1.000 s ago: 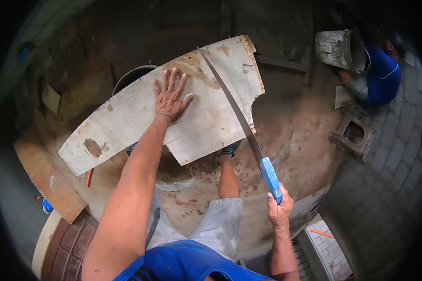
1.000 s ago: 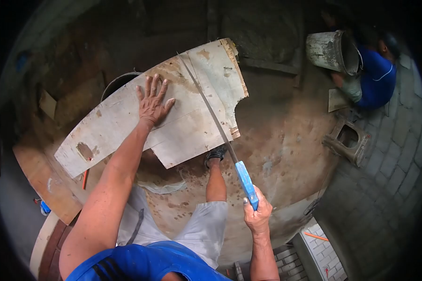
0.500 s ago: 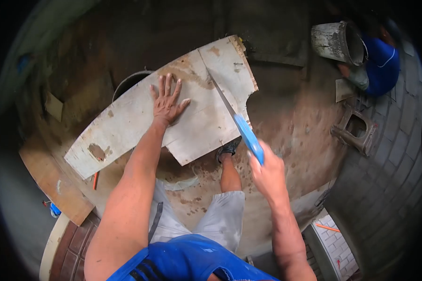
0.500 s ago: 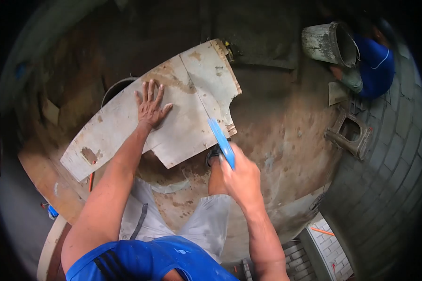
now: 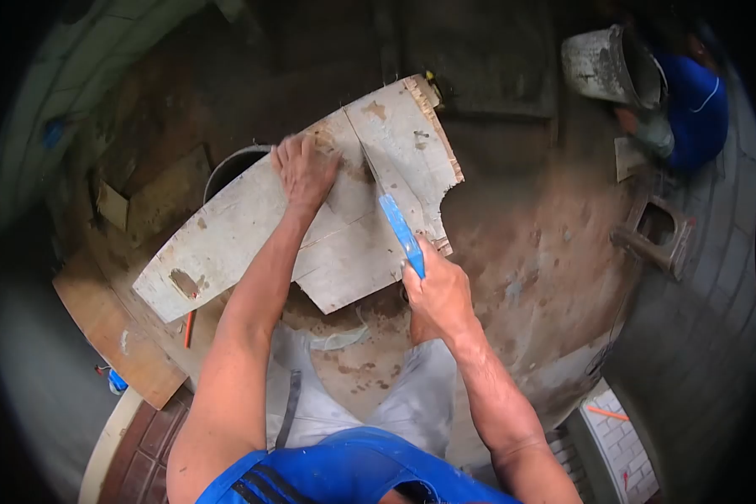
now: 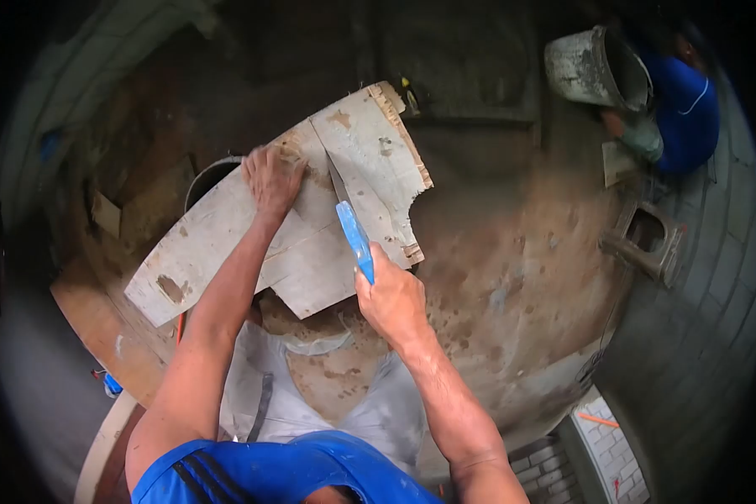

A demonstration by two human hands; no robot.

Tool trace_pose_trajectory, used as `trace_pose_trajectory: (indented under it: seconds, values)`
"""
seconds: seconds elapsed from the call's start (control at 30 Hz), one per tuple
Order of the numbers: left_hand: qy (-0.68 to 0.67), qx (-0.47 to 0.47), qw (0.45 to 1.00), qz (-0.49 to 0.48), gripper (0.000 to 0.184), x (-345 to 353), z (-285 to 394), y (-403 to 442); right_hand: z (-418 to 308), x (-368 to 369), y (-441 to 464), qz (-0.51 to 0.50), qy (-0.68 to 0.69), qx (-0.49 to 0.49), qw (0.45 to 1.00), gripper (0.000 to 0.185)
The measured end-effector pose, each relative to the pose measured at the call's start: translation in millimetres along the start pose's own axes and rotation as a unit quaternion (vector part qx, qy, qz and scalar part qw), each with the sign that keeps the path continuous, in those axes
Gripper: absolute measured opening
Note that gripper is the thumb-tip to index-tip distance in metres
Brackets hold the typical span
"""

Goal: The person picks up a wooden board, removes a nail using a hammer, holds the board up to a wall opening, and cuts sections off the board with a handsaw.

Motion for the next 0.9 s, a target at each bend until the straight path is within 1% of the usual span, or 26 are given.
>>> trace_pose_trajectory:
  seconds: [0.03, 0.1, 0.13, 0.2, 0.23, 0.3, 0.33, 0.37, 0.43, 0.47, 0.5, 0.57, 0.6, 0.63, 0.67, 0.7, 0.73, 0.77, 0.83, 0.87, 0.9]
  values:
    - [-0.001, 0.0, 1.0, -0.013, 0.056, 10.0, 9.0, 11.6, 5.6, 6.2, -11.4, -0.007, 0.001, 0.011, 1.0, 0.043]
    - [-0.098, -0.064, 0.984, -0.137, 0.059, 39.2, 14.1, 40.6, 13.2, 10.7, -23.8, 0.007, 0.01, 0.026, 1.0, 0.043]
    - [-0.098, -0.062, 0.984, -0.138, 0.059, 39.3, 20.1, 46.0, 16.9, 14.2, -24.5, 0.009, 0.012, 0.027, 1.0, 0.043]
    - [-0.051, -0.087, 0.935, -0.339, 0.06, 73.5, 22.4, 35.8, 31.1, 19.3, -23.2, 0.026, 0.004, 0.045, 0.999, 0.042]
    - [-0.045, -0.085, 0.935, -0.34, 0.06, 76.3, 19.3, 30.5, 35.9, 24.0, -22.7, 0.025, 0.011, 0.045, 0.999, 0.042]
    - [-0.052, -0.018, 0.969, -0.24, 0.064, 77.9, 28.2, 36.1, 48.4, 19.6, -9.0, 0.042, -0.005, 0.083, 0.996, 0.039]
    - [-0.052, -0.027, 0.964, -0.259, 0.07, 88.7, 27.4, 37.3, 48.0, 16.9, -2.9, 0.037, -0.007, 0.106, 0.994, 0.035]
    - [-0.052, -0.018, 0.964, -0.259, 0.07, 92.0, 27.0, 40.6, 47.0, 15.8, -0.4, 0.044, -0.002, 0.109, 0.993, 0.035]
    - [-0.091, -0.055, 0.932, -0.347, 0.072, 107.6, 20.9, 44.6, 54.3, 16.7, 3.9, 0.038, 0.006, 0.129, 0.991, 0.04]
    - [-0.11, -0.069, 0.901, -0.414, 0.076, 114.5, 16.9, 43.0, 53.7, 15.3, 4.1, 0.046, 0.012, 0.127, 0.991, 0.04]
    - [-0.103, -0.063, 0.903, -0.411, 0.076, 111.0, 11.3, 44.0, 52.9, 17.9, 2.8, 0.04, 0.006, 0.132, 0.99, 0.04]
    - [-0.074, 0.021, 0.917, -0.392, 0.086, 99.3, 11.8, 36.6, 45.5, 18.3, 2.2, 0.036, 0.008, 0.132, 0.991, 0.039]
    - [-0.035, 0.036, 0.924, -0.379, 0.092, 89.3, 5.2, 27.4, 42.6, 18.6, 0.5, 0.03, -0.003, 0.142, 0.989, 0.036]
    - [-0.029, 0.04, 0.925, -0.377, 0.092, 73.7, 0.9, 13.8, 43.0, 19.4, -3.1, 0.023, -0.014, 0.155, 0.988, 0.034]
    - [0.012, 0.056, 0.947, -0.316, 0.095, 46.5, -3.5, 5.7, 42.1, 18.5, -7.7, 0.025, -0.008, 0.154, 0.988, 0.034]
    - [0.051, 0.068, 0.964, -0.251, 0.098, 24.6, -5.3, 1.6, 41.4, 17.8, -6.3, 0.016, -0.005, 0.129, 0.992, 0.035]
    - [0.013, 0.056, 0.971, -0.23, 0.1, 7.5, -13.1, -7.8, 41.8, 20.5, -12.3, 0.0, -0.003, 0.109, 0.994, 0.036]
    - [-0.025, 0.047, 0.976, -0.212, 0.103, -14.1, -23.2, -18.0, 44.4, 21.7, -21.1, -0.006, 0.003, 0.117, 0.993, 0.036]
    - [-0.021, 0.004, 0.97, -0.241, 0.098, -38.2, -65.0, -59.2, 33.6, 15.7, -13.0, -0.006, 0.019, 0.065, 0.998, 0.04]
    - [-0.01, -0.039, 0.962, -0.269, 0.096, -60.9, -84.8, -79.9, 33.5, 14.2, -13.7, -0.008, 0.02, 0.06, 0.998, 0.04]
    - [-0.001, -0.083, 0.953, -0.292, 0.094, -84.0, -106.1, -93.1, 33.9, 14.4, -11.2, -0.006, 0.021, 0.059, 0.998, 0.036]
Point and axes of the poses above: each hand's wrist, its own y-axis towards the middle knuckle, its own x-axis out of the palm, z = x × y, the point moved 10 cm from there along y, towards the middle knuckle, and after that the axes turned 4 degrees about y, right-handed, at the moved point
